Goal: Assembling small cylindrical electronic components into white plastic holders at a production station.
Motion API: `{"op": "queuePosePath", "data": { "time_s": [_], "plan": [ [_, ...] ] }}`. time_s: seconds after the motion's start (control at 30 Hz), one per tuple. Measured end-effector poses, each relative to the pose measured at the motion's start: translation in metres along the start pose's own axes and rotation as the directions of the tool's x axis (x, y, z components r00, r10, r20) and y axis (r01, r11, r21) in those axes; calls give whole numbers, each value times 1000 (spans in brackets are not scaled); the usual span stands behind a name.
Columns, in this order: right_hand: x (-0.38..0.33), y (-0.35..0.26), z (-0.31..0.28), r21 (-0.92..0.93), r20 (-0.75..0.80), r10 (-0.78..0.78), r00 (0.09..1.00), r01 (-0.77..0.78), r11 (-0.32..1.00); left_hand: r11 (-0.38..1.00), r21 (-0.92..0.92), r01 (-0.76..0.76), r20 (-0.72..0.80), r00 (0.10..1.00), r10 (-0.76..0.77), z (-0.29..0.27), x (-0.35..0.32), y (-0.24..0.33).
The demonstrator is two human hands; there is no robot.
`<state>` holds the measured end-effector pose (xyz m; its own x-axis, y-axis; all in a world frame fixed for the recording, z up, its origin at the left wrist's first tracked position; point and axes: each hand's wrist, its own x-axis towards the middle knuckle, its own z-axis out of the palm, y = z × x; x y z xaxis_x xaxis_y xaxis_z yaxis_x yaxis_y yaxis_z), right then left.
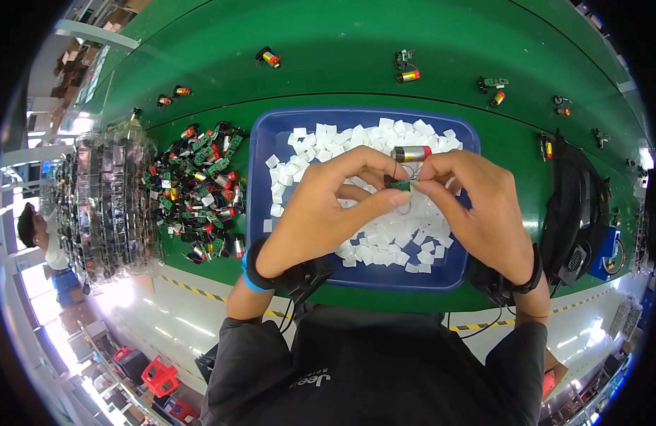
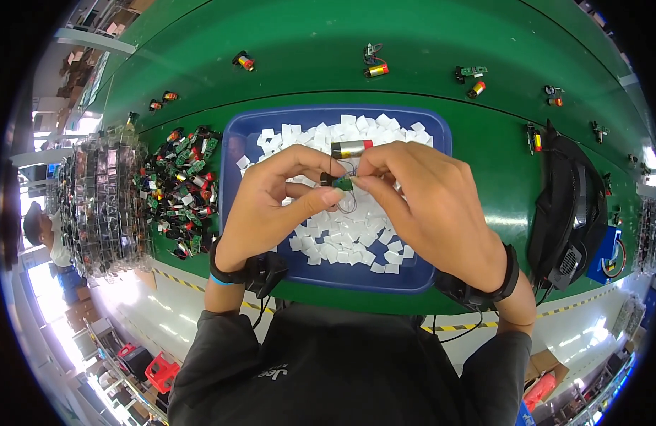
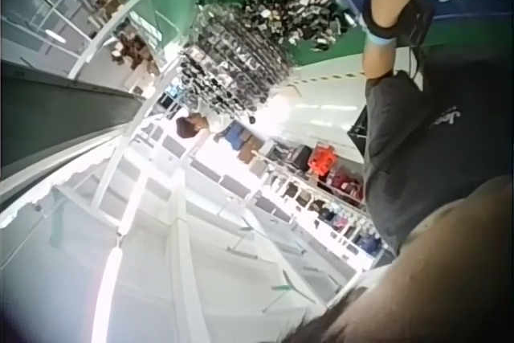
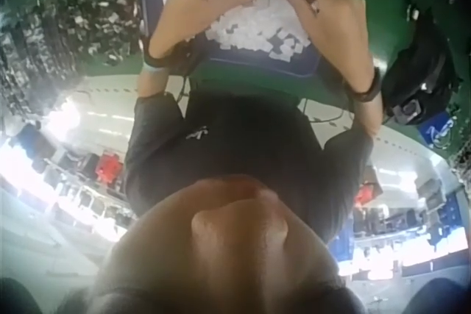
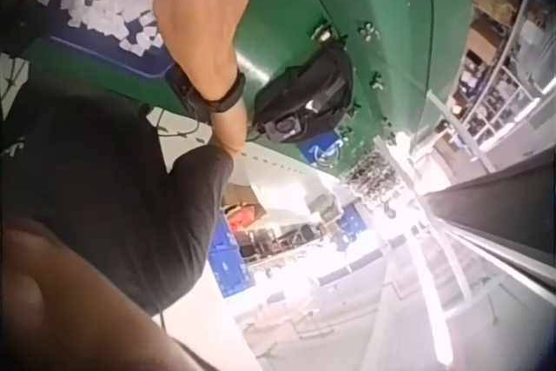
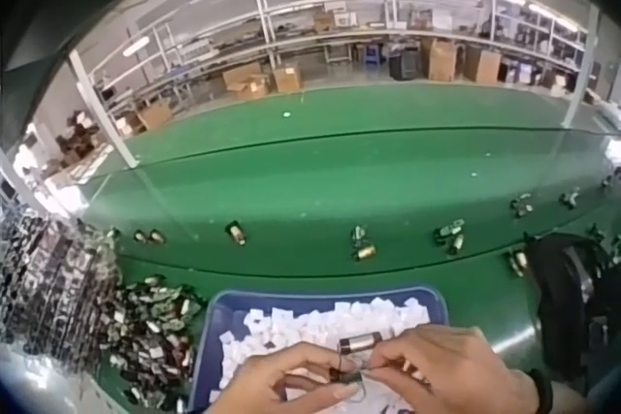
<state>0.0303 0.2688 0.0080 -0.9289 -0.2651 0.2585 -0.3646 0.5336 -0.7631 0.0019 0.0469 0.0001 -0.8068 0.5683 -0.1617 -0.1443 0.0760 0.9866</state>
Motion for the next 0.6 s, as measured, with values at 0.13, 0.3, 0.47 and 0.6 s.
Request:
{"op": "queuePosePath", "data": {
  "time_s": [0.13, 0.3, 0.47, 0.6],
  "plan": [
    [4, -9, -14, 97, 38, 2, 999, -6, 995, 994, 50, -100, -62, 993, 103, 0, 1, -4],
    [7, 8, -22, -267, 1, -13, 1000, 13, 964, 991, -21, -129, -129, 984, 126, 0, 3, -2],
    [7, -1, -22, -18, -7, 211, 977, -211, 977, 991, 23, -133, -109, 985, 135, 5, 1, -2],
    [6, -6, -17, 194, -29, 125, 992, -117, 974, 962, 161, -221, -16, 974, 226, 6, 2, -6]
  ]
}}
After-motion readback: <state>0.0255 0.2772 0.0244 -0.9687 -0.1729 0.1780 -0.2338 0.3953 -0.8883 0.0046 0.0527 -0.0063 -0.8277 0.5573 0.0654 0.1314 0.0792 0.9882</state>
